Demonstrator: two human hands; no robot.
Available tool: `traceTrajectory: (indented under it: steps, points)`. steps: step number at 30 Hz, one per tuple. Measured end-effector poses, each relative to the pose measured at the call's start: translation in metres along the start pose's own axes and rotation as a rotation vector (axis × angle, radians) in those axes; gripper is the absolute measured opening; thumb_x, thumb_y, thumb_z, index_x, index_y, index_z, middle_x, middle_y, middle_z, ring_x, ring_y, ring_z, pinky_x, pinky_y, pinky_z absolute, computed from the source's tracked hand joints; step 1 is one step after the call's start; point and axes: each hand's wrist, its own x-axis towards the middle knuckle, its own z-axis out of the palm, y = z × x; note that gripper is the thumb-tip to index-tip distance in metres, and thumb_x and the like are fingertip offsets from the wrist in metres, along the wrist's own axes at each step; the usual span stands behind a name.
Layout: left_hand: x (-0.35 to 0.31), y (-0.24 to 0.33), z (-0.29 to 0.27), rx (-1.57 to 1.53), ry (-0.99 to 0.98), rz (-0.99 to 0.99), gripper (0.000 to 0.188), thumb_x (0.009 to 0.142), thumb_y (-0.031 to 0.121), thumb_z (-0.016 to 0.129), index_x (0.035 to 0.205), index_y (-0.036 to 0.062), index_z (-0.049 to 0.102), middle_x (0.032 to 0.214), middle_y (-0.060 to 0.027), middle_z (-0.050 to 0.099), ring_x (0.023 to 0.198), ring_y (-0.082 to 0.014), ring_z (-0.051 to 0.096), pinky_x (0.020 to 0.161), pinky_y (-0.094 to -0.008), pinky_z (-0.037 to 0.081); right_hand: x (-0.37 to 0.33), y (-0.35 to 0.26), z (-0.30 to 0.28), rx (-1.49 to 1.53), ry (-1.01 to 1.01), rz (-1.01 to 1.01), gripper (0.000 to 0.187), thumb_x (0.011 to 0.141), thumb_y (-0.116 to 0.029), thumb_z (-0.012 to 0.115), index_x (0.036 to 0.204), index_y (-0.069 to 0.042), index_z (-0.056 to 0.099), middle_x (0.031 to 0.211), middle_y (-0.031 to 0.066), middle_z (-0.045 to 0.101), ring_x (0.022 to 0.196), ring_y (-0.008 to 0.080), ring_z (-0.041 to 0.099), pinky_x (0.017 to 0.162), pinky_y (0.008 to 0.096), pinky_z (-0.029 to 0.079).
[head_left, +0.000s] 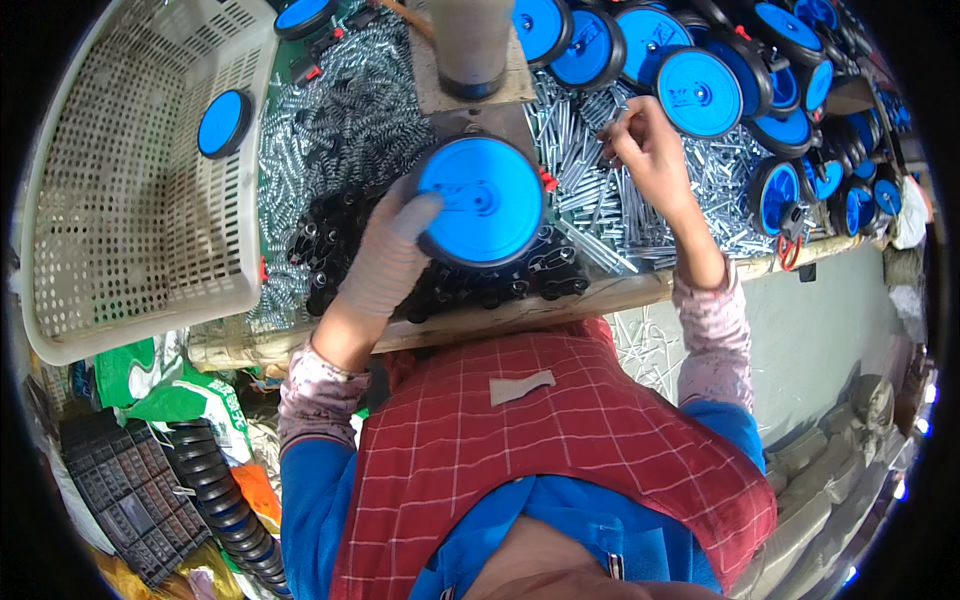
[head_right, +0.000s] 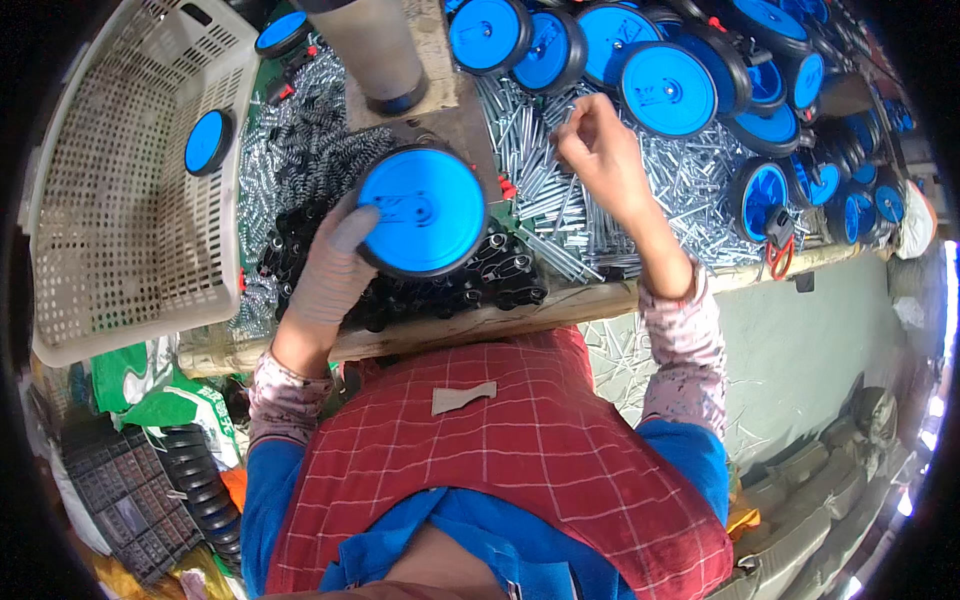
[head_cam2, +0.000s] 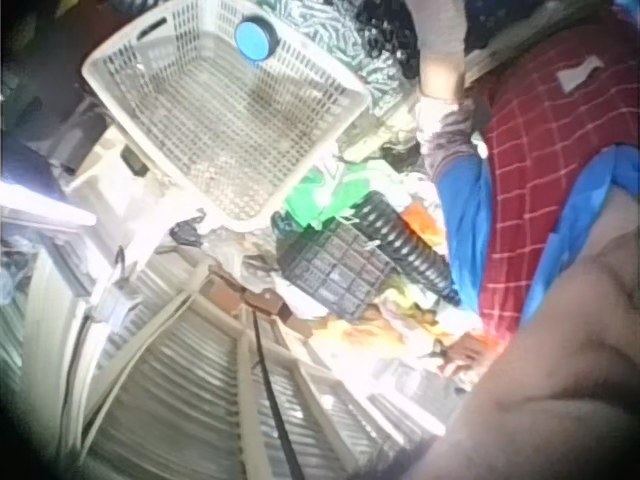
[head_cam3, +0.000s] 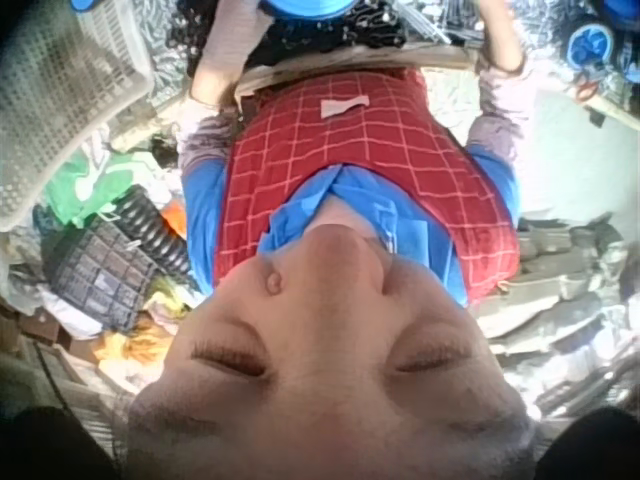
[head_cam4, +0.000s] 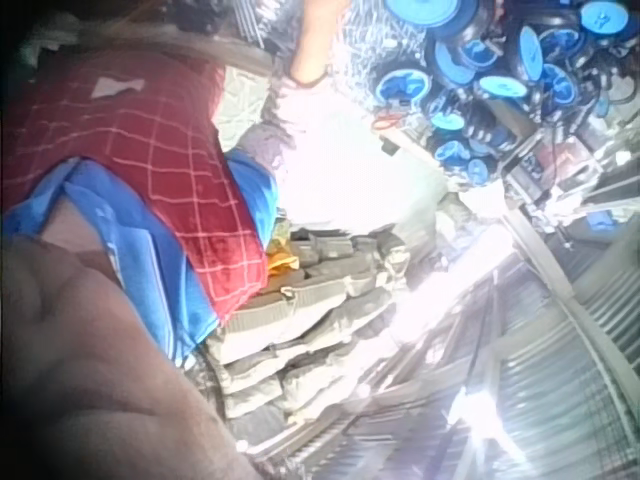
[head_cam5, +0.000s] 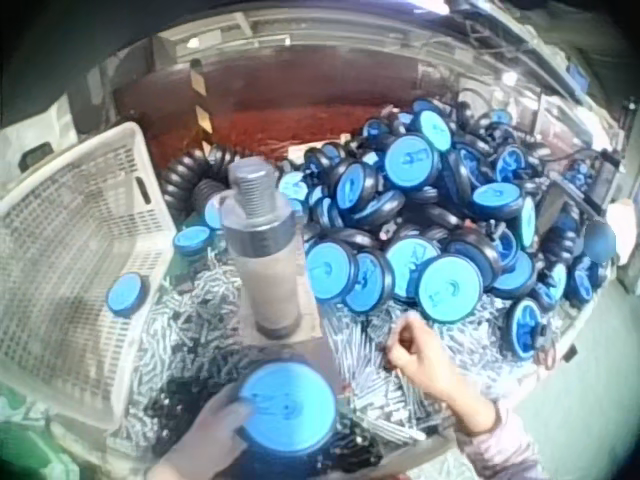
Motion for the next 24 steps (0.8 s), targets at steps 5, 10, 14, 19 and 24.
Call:
traceTrajectory:
  steps: [5, 10, 14, 19, 24]
  points:
    - [0.008, -0.005, 0.017, -0.011, -0.056, -0.018, 0.066, 0.091, 0.028, 0.069, 0.143, -0.0029, 0.042, 0.13, -0.0141, 0.059, 0.118, -0.022, 0.061, 0.102, -0.0361, 0.05, -0.03, -0.072, 0.048, 0.241, -0.14, -0.043, 0.039, 0.093, 0.005, 0.058, 0.129, -0.001, 0.044, 0.102, 0.0121, 0.068, 0.086, 0.0155, 0.068, 0.078, 0.0287, 0.057]
    - [0.01, -0.003, 0.004, -0.054, -0.094, -0.058, 0.068, 0.092, 0.028, 0.069, 0.146, -0.0017, 0.04, 0.132, -0.0139, 0.059, 0.121, -0.0222, 0.06, 0.105, -0.0373, 0.049, -0.03, -0.091, 0.056, -0.355, -0.289, -0.451, 0.064, 0.088, -0.023, 0.073, 0.143, -0.007, 0.045, 0.13, 0.0187, 0.059, 0.115, 0.035, 0.061, 0.098, 0.0433, 0.05]
    - [0.012, 0.001, 0.006, -0.195, -0.221, -0.063, 0.063, 0.098, 0.032, 0.062, 0.146, -0.0016, 0.04, 0.135, -0.0163, 0.058, 0.123, -0.0246, 0.06, 0.104, -0.0388, 0.05, -0.029, -0.109, 0.043, -0.534, -0.431, -0.53, 0.101, 0.075, -0.054, 0.077, 0.155, -0.01, 0.035, 0.155, 0.0182, 0.038, 0.144, 0.0372, 0.036, 0.116, 0.0544, 0.03]
    - [0.027, 0.004, 0.018, -0.034, -0.304, -0.298, 0.061, 0.103, 0.043, 0.052, 0.145, -0.0009, 0.044, 0.137, -0.021, 0.057, 0.123, -0.027, 0.06, 0.103, -0.0405, 0.051, -0.046, -0.073, 0.021, -0.651, -0.288, -0.645, 0.081, 0.069, -0.04, 0.084, 0.138, -0.008, 0.057, 0.137, 0.0122, 0.062, 0.132, 0.032, 0.055, 0.117, 0.055, 0.031]
    - [0.059, -0.01, 0.021, 1.625, -0.573, -0.064, 0.069, 0.087, 0.052, 0.068, 0.127, -0.0041, 0.057, 0.122, -0.023, 0.066, 0.121, -0.0378, 0.06, 0.102, -0.0419, 0.048, -0.06, -0.025, 0.005, -0.044, 0.313, 0.065, 0.041, 0.087, -0.031, 0.076, 0.112, 0.001, 0.069, 0.093, 0.006, 0.071, 0.083, 0.0102, 0.06, 0.077, 0.0257, 0.048]
